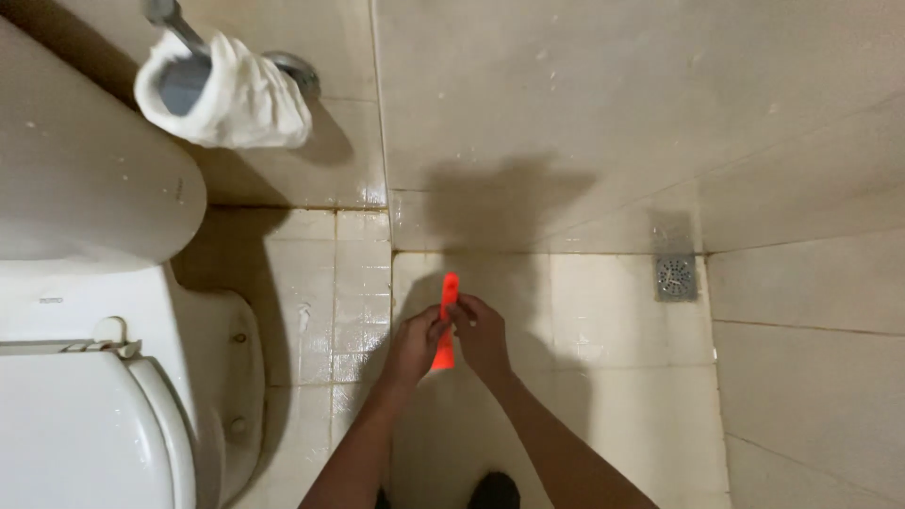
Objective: The person uses a handheld bidet sprayer to rinse the toilet bowl, the toilet seat, and the surrounding tiled floor. The person directs the water stream across the floor tiles and into the drain area.
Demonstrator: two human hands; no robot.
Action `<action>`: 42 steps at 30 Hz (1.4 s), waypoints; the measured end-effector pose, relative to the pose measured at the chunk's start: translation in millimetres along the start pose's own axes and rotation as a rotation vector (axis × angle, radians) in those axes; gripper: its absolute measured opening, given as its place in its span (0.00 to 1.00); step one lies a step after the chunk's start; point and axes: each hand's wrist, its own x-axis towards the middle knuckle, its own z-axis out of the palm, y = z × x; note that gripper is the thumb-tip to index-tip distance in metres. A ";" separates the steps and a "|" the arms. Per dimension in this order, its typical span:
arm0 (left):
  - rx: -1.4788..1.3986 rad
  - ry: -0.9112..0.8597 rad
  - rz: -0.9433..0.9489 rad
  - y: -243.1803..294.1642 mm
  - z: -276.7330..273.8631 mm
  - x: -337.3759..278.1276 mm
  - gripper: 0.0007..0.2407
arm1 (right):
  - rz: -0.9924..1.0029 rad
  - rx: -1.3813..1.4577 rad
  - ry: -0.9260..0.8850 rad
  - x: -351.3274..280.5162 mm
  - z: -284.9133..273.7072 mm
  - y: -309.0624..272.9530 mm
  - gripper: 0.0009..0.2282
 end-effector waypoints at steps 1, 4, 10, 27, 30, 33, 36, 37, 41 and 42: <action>0.001 -0.001 0.001 -10.1 0.7 9.9 0.11 | -0.001 0.001 0.002 7.2 3.2 1.6 0.13; 0.085 0.065 0.102 -34.1 -5.4 43.2 0.10 | -0.008 -0.036 0.009 39.3 16.4 11.5 0.13; 0.042 0.063 0.316 -57.3 -8.4 68.2 0.11 | -0.190 0.138 0.008 64.8 25.7 34.1 0.12; 0.249 0.100 0.184 -27.3 -19.1 79.7 0.17 | -0.233 -0.098 0.062 79.7 32.1 26.0 0.19; 0.543 0.249 0.251 -26.5 -18.3 56.5 0.20 | -0.599 -0.553 0.100 59.7 16.2 15.1 0.22; 0.845 0.185 0.266 -2.5 -10.2 37.6 0.24 | -0.522 -0.843 0.000 31.4 4.3 -8.3 0.25; 1.132 -0.009 0.132 54.5 -7.3 -5.1 0.26 | -0.631 -0.906 -0.128 -3.4 -18.0 -30.7 0.25; 1.134 0.024 0.152 55.9 -2.6 -16.8 0.26 | -0.663 -0.914 -0.109 -19.4 -27.0 -42.7 0.25; 1.156 -0.050 0.165 117.4 -9.8 -47.3 0.26 | -0.617 -0.974 -0.176 -67.2 -59.6 -127.3 0.22; 1.140 -0.148 0.124 142.0 -14.3 -59.4 0.24 | -0.551 -0.969 -0.209 -82.9 -67.2 -151.8 0.22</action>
